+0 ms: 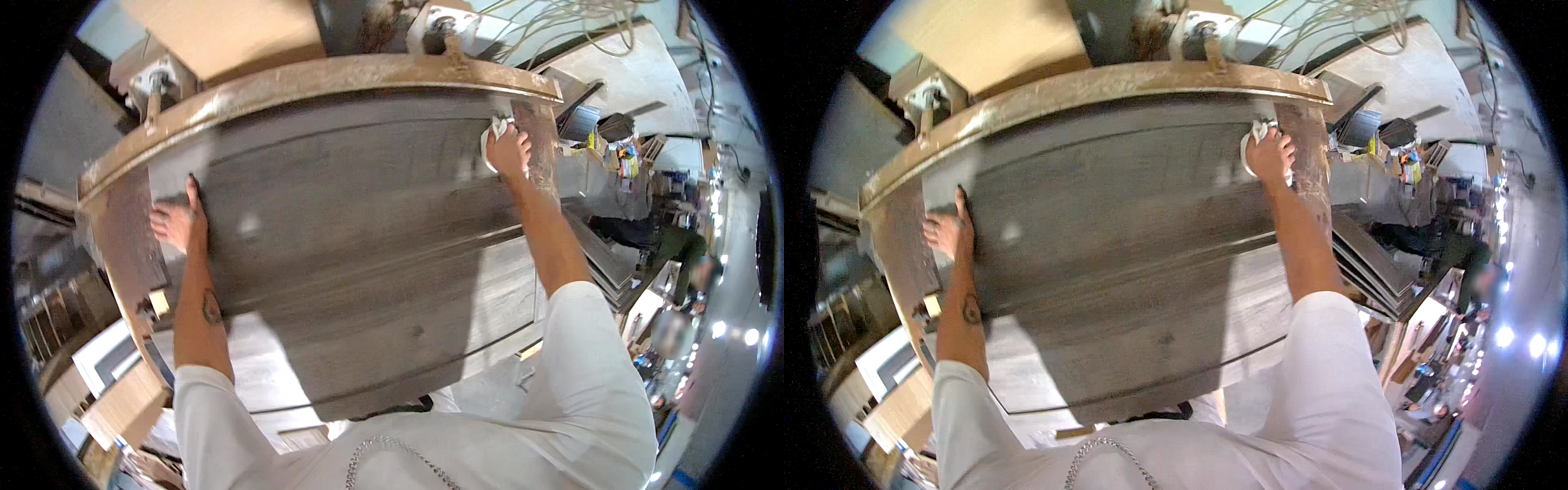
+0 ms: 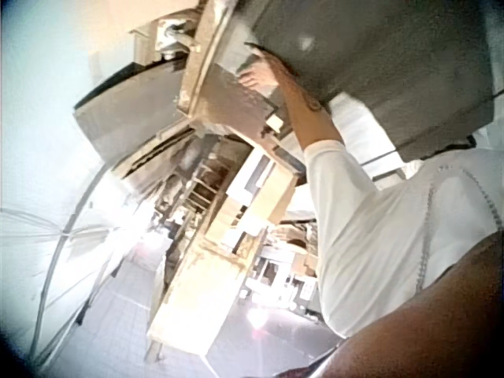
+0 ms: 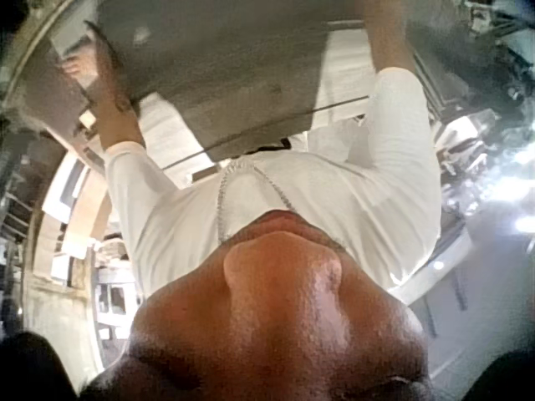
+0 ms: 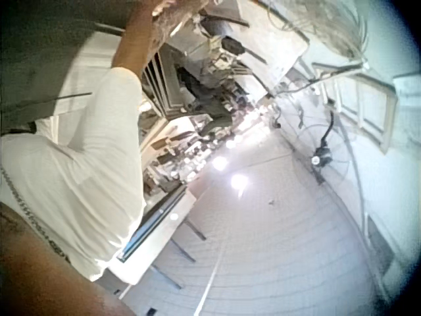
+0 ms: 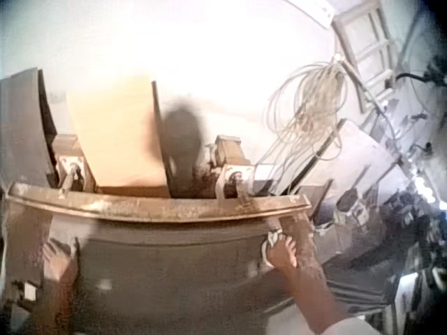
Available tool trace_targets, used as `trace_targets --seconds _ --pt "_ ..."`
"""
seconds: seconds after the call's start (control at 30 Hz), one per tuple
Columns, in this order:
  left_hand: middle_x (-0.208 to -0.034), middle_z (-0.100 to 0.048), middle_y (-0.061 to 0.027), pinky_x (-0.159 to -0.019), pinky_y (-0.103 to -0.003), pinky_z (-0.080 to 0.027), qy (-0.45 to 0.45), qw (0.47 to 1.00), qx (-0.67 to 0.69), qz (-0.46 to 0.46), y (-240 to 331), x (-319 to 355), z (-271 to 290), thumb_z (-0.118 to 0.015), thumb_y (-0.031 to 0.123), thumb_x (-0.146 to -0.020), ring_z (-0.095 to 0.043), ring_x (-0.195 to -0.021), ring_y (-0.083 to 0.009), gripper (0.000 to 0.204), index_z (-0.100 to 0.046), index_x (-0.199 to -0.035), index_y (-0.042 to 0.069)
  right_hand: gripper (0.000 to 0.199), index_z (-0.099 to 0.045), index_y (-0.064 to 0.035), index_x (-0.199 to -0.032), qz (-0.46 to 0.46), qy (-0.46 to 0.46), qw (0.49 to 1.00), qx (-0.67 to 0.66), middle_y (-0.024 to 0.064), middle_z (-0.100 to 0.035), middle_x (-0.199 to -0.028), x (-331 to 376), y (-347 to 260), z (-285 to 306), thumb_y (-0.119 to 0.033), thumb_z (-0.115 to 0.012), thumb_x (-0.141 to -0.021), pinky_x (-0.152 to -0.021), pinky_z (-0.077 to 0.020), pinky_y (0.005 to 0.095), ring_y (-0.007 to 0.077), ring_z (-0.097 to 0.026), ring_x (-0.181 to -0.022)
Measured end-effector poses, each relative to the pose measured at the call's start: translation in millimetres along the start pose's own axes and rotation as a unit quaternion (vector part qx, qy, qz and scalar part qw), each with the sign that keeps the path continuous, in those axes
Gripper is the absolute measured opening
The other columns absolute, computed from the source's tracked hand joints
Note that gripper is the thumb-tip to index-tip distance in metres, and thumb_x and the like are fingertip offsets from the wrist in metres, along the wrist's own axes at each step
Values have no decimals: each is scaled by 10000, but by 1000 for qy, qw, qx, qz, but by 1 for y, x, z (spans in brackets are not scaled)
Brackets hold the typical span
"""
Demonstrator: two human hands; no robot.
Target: The person wipes a series of wooden panels with a white cloth, handling each one individually before placing it on a stack on the floor.
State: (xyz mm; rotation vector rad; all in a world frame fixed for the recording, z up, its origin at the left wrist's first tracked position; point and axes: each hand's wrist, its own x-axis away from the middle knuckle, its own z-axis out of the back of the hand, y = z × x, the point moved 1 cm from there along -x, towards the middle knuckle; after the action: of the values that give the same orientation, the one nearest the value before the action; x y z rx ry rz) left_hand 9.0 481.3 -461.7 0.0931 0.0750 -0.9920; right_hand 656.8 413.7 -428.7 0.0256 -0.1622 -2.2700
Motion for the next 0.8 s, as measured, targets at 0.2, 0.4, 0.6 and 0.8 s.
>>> trace_targets --seconds 0.2,0.4,0.6,0.8 --pt "-1440 -271 -327 -1110 -554 -152 45 999 -10 -18 3 -9 -8 -293 855 -774 -244 -1352 -456 1165 -221 -1430 -106 686 -388 -18 -1335 42 -29 999 14 316 -395 -1285 -11 6 14 -552 -435 -907 -950 -410 550 490 -436 -1180" --pt "-1457 -223 -345 -1117 -554 -137 27 999 8 -25 6 -12 -2 -257 857 -779 -192 -1373 -467 1182 -191 -1423 -132 728 -398 3 -1336 71 4 997 39 322 -441 -1245 -21 12 2 -591 -381 -916 -938 -434 531 494 -468 -1156" --pt "-1478 -221 -329 -1129 -558 -107 5 998 -56 -1 -6 6 2 -176 811 -828 -195 -1387 -459 1107 -160 -1445 -109 671 -482 11 -1259 90 52 991 88 284 -512 -1157 -11 -1 4 -560 -441 -909 -882 -458 525 449 -531 -1068" --pt "-1454 -243 -332 -1134 -546 -87 2 1000 14 -12 10 2 17 -250 773 -848 -181 -1379 -456 1095 -147 -1423 -153 606 -453 -20 -1304 48 62 996 28 288 -476 -1215 -5 17 -6 -504 -452 -939 -937 -417 533 437 -470 -1162"
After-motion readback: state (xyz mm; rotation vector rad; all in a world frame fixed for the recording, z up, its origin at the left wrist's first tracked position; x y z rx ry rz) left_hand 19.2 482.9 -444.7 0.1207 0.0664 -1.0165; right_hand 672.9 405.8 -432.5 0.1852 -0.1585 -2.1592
